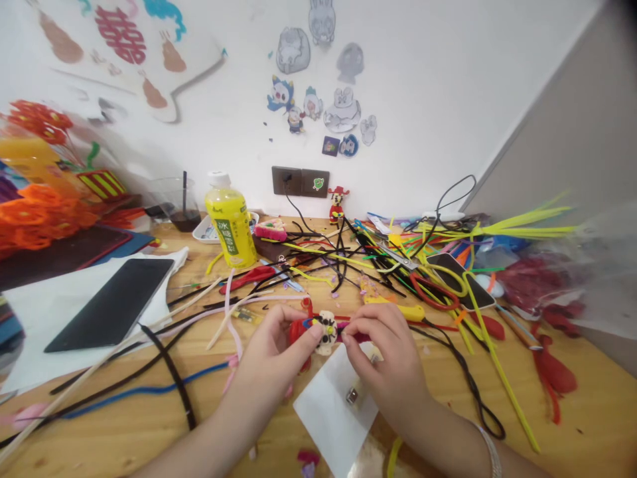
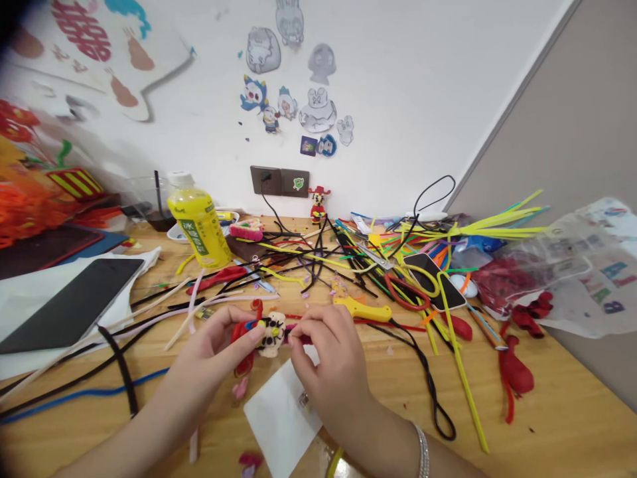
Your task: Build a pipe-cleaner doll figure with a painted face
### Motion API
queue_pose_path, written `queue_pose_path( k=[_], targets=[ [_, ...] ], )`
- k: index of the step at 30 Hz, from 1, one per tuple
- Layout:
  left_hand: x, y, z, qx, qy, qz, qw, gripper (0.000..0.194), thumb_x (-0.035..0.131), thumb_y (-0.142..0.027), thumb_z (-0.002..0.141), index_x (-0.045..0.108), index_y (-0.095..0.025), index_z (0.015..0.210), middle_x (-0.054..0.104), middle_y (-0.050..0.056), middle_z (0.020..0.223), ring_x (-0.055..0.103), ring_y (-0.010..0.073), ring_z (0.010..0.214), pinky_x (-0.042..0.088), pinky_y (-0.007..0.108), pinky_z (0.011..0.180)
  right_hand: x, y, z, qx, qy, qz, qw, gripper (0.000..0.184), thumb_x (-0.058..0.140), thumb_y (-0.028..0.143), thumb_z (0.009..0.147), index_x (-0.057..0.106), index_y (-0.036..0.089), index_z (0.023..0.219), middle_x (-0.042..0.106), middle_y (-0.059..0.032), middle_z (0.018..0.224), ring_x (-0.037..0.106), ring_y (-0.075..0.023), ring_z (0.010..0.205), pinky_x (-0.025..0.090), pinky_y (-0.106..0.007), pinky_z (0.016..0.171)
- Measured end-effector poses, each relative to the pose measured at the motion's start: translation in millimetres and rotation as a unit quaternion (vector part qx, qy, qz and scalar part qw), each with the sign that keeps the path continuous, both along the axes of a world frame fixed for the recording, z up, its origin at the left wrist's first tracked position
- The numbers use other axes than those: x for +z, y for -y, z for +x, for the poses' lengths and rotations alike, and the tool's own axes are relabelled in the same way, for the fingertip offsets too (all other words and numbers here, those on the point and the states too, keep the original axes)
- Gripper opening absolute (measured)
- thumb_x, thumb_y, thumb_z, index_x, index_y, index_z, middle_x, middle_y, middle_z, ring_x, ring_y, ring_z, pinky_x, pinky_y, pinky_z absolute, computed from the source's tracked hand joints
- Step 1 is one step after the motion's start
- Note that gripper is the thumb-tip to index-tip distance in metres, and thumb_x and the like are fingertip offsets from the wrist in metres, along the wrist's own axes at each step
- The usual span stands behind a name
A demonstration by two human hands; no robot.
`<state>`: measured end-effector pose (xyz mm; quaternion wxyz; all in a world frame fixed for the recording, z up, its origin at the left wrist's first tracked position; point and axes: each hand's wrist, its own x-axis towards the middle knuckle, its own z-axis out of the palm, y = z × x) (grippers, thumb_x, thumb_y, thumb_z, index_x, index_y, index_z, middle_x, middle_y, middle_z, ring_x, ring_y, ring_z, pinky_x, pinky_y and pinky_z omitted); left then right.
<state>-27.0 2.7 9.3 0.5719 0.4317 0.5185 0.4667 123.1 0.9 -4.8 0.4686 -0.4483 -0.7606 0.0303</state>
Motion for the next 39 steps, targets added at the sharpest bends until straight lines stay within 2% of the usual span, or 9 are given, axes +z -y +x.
queue_pose_path(
  k=[9,17,39],
  targets=[
    [1.2,-1.5,-0.4,0.005,-0.005,-0.005,1.0,0.035,0.066,-0.041,0.057,0.042,-0.021,0.072,0.043,-0.012,0.043,0.037,0.0061,0.031,0.027,0.015,0.024,-0.4,1.1,-1.4,0.001,-0.011,-0.013,1.0,0.009,0.052,0.01,0.075,0.056,0.018,0.072,0.055,-0.0031,0.077,0.05,-0.0167,0.075,0.041,-0.032,0.068],
    [5.8,-2.6,-2.7,0.022,-0.013,-0.013,1.0,0.036,0.065,-0.042,0.057,0.043,-0.021,0.076,0.042,-0.011,0.045,0.039,0.0076,0.035,0.031,0.016,0.023,1.2,-2.7,2.6,0.004,0.006,0.023,1.0,0.006,0.054,0.014,0.075,0.058,0.019,0.076,0.056,-0.0038,0.078,0.051,-0.0176,0.076,0.042,-0.034,0.069],
    [5.5,-1.4,-2.6,-0.001,-0.013,0.009,1.0,0.034,0.065,-0.042,0.059,0.043,-0.021,0.074,0.041,-0.011,0.044,0.038,0.0069,0.035,0.03,0.015,0.024,1.7,-1.5,3.0,0.004,0.037,0.024,0.999,0.009,0.05,0.013,0.079,0.057,0.018,0.074,0.057,-0.0031,0.077,0.05,-0.0162,0.074,0.04,-0.032,0.068]
  ],
)
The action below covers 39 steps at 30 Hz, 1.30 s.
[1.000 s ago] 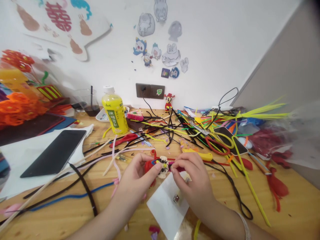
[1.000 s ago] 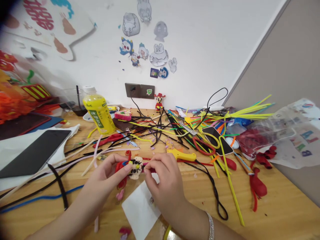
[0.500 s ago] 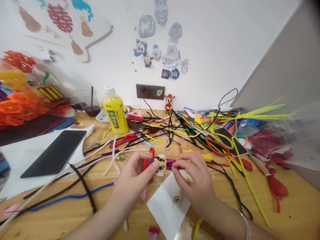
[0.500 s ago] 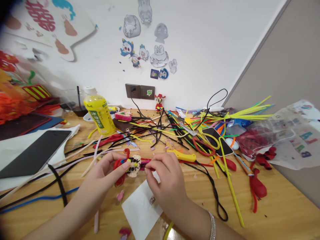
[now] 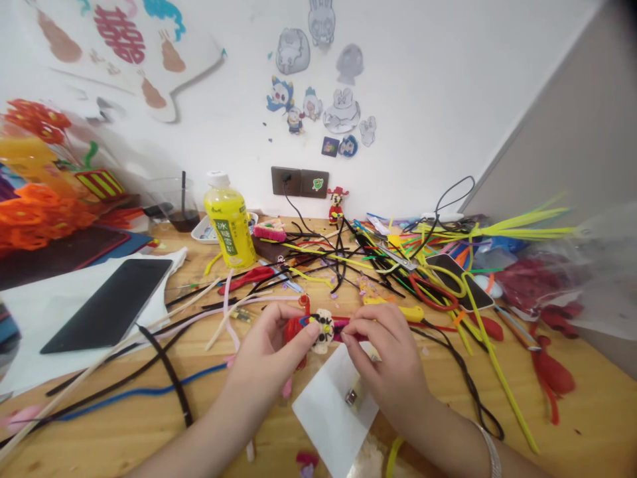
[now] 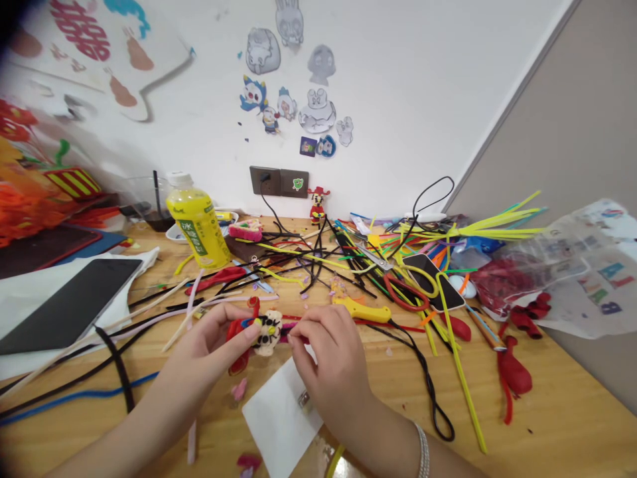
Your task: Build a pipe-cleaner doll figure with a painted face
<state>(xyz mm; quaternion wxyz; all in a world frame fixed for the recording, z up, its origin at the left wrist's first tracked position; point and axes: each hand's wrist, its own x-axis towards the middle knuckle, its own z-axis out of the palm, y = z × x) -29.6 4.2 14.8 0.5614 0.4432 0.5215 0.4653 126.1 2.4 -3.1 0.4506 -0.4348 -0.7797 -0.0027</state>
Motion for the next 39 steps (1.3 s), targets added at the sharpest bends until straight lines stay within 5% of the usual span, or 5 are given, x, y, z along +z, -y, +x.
queue_pose_path(
  k=[39],
  targets=[
    [3.2,2.4,-2.7,-0.004,-0.018,-0.002,1.0,0.029,0.063,-0.04,0.063,0.046,-0.019,0.074,0.042,-0.01,0.047,0.039,0.0064,0.033,0.032,0.017,0.027,2.1,-3.8,3.4,0.049,-0.038,-0.056,0.997,0.011,0.048,0.015,0.08,0.057,0.019,0.076,0.058,-0.0029,0.076,0.052,-0.0166,0.075,0.042,-0.031,0.067]
  ],
)
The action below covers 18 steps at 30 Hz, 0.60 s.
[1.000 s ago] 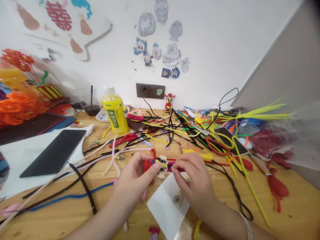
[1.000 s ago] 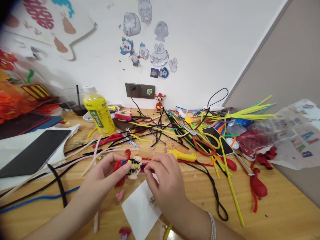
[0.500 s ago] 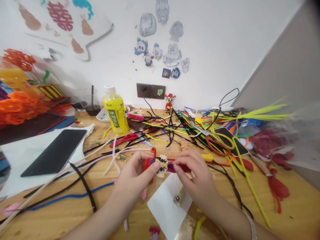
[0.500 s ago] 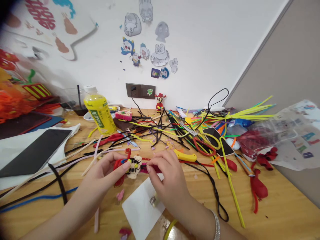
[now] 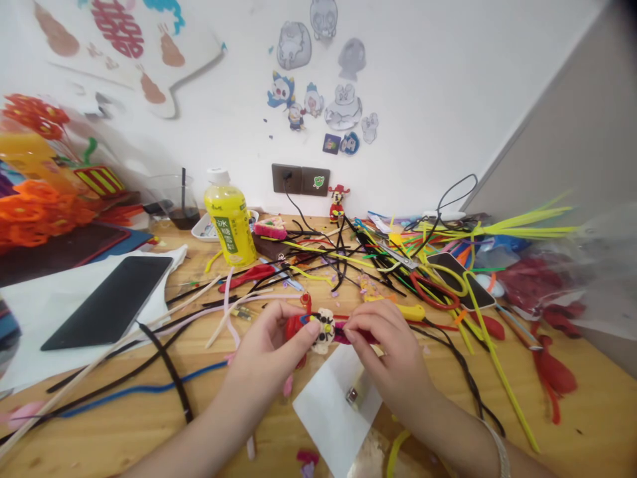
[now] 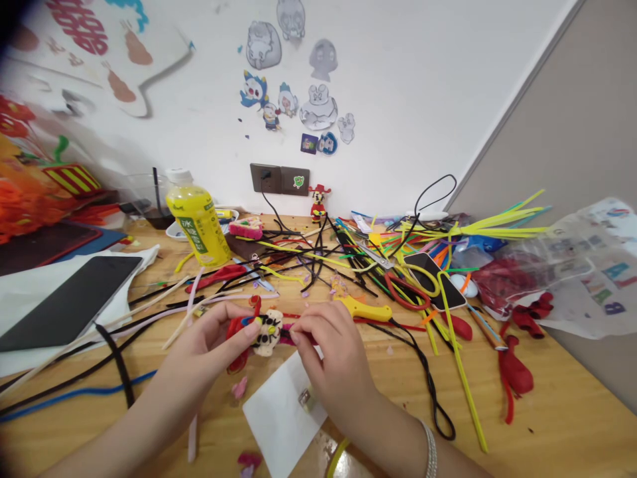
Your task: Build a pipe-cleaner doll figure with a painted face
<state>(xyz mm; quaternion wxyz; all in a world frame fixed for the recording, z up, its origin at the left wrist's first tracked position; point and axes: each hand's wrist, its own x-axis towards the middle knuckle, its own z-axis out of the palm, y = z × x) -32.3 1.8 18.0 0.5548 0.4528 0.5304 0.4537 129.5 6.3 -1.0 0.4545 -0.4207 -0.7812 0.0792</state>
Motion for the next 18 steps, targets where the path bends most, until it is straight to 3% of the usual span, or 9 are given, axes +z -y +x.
queue_pose_path(
  k=[18],
  targets=[
    [4.5,-1.5,-1.2,-0.001,0.027,-0.005,1.0,0.031,0.068,-0.039,0.057,0.049,-0.02,0.072,0.042,-0.009,0.047,0.039,0.0072,0.037,0.032,0.016,0.026,0.5,-1.4,2.7,0.007,0.004,0.007,1.0,0.01,0.051,0.017,0.078,0.06,0.02,0.082,0.059,-0.0039,0.078,0.053,-0.0174,0.075,0.044,-0.032,0.063]
  ],
)
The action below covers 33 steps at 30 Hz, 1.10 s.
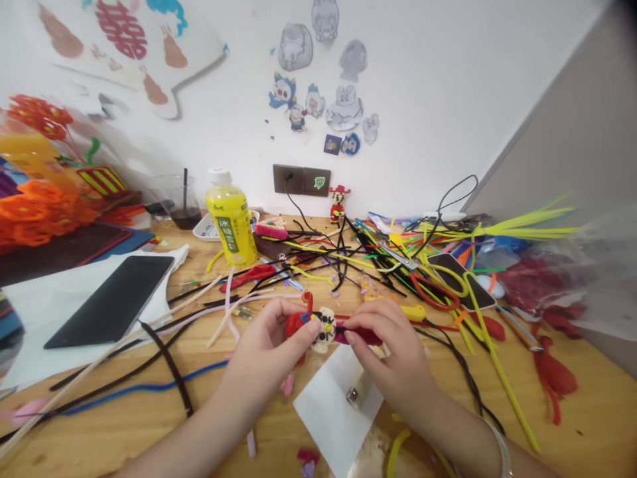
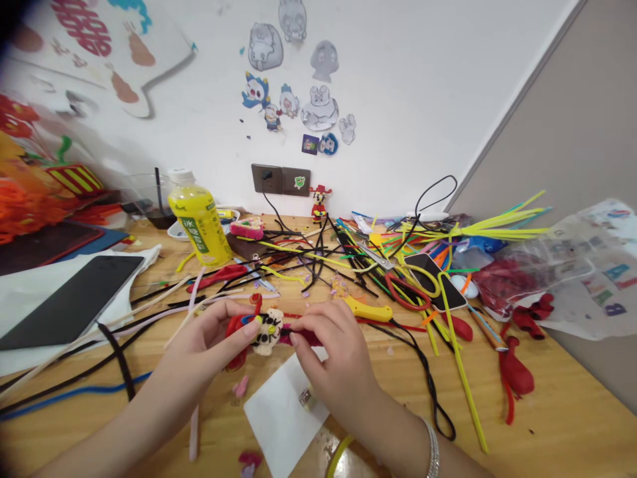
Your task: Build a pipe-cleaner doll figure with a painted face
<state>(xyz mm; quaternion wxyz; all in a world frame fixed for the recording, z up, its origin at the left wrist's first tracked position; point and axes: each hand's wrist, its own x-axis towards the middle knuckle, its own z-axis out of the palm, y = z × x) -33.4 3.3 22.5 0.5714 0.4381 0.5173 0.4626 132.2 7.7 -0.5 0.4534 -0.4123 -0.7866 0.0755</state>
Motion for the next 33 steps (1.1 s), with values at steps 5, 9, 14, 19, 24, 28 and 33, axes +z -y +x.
queue_pose_path(
  k=[5,9,14,19,24,28,33],
  targets=[
    [-0.4,0.0,-0.3,-0.008,-0.004,0.005,1.0,0.03,0.067,-0.039,0.058,0.048,-0.02,0.072,0.041,-0.009,0.048,0.039,0.0076,0.038,0.033,0.016,0.026,1.9,1.5,-1.9,0.002,-0.009,0.006,1.0,0.009,0.052,0.014,0.078,0.059,0.019,0.078,0.059,-0.0027,0.075,0.052,-0.0166,0.074,0.042,-0.032,0.067],
    [-1.3,0.0,-0.5,-0.006,-0.009,0.006,1.0,0.03,0.067,-0.039,0.059,0.047,-0.02,0.072,0.041,-0.01,0.048,0.039,0.0074,0.038,0.033,0.017,0.026,2.0,2.2,-2.6,0.004,-0.008,-0.005,1.0,0.009,0.051,0.013,0.078,0.058,0.019,0.077,0.059,-0.0023,0.075,0.052,-0.0166,0.074,0.041,-0.032,0.067],
    [-1.7,-0.9,-0.3,0.0,-0.01,0.005,1.0,0.031,0.068,-0.038,0.058,0.047,-0.02,0.073,0.043,-0.009,0.048,0.041,0.0077,0.037,0.032,0.016,0.025,-0.1,2.3,-1.4,0.0,-0.013,-0.037,0.999,0.007,0.053,0.015,0.077,0.058,0.02,0.079,0.057,-0.003,0.081,0.051,-0.0169,0.079,0.042,-0.031,0.069],
    [-2.8,-3.1,-0.9,-0.004,-0.01,0.004,1.0,0.032,0.067,-0.038,0.058,0.046,-0.02,0.075,0.043,-0.01,0.05,0.039,0.0058,0.033,0.032,0.016,0.025,-1.0,0.2,0.2,0.022,-0.02,-0.102,0.994,0.004,0.056,0.021,0.077,0.056,0.02,0.081,0.055,-0.0042,0.089,0.05,-0.0174,0.084,0.041,-0.031,0.071],
    [-4.3,-3.2,-1.7,-0.014,-0.008,0.012,1.0,0.032,0.067,-0.038,0.059,0.046,-0.02,0.075,0.043,-0.011,0.05,0.04,0.0057,0.032,0.032,0.017,0.025,1.4,-3.0,2.5,0.05,-0.013,-0.126,0.991,0.007,0.058,0.023,0.076,0.055,0.019,0.08,0.053,-0.0043,0.09,0.048,-0.0177,0.086,0.04,-0.033,0.075],
    [-4.7,-1.9,-1.6,-0.017,-0.007,0.015,1.0,0.032,0.067,-0.037,0.059,0.046,-0.02,0.075,0.043,-0.01,0.05,0.041,0.0065,0.034,0.031,0.017,0.025,1.9,-3.3,3.3,0.049,-0.016,-0.106,0.993,0.001,0.056,0.02,0.078,0.056,0.019,0.077,0.054,-0.0035,0.087,0.049,-0.0167,0.083,0.04,-0.031,0.072],
    [-4.0,-0.5,0.0,-0.018,0.002,0.017,1.0,0.033,0.067,-0.039,0.058,0.045,-0.02,0.075,0.044,-0.01,0.05,0.041,0.0065,0.035,0.031,0.016,0.025,0.3,-1.1,0.4,0.03,-0.043,-0.108,0.993,0.004,0.056,0.02,0.077,0.057,0.019,0.073,0.055,-0.0031,0.083,0.05,-0.016,0.078,0.041,-0.029,0.067]
  ],
)
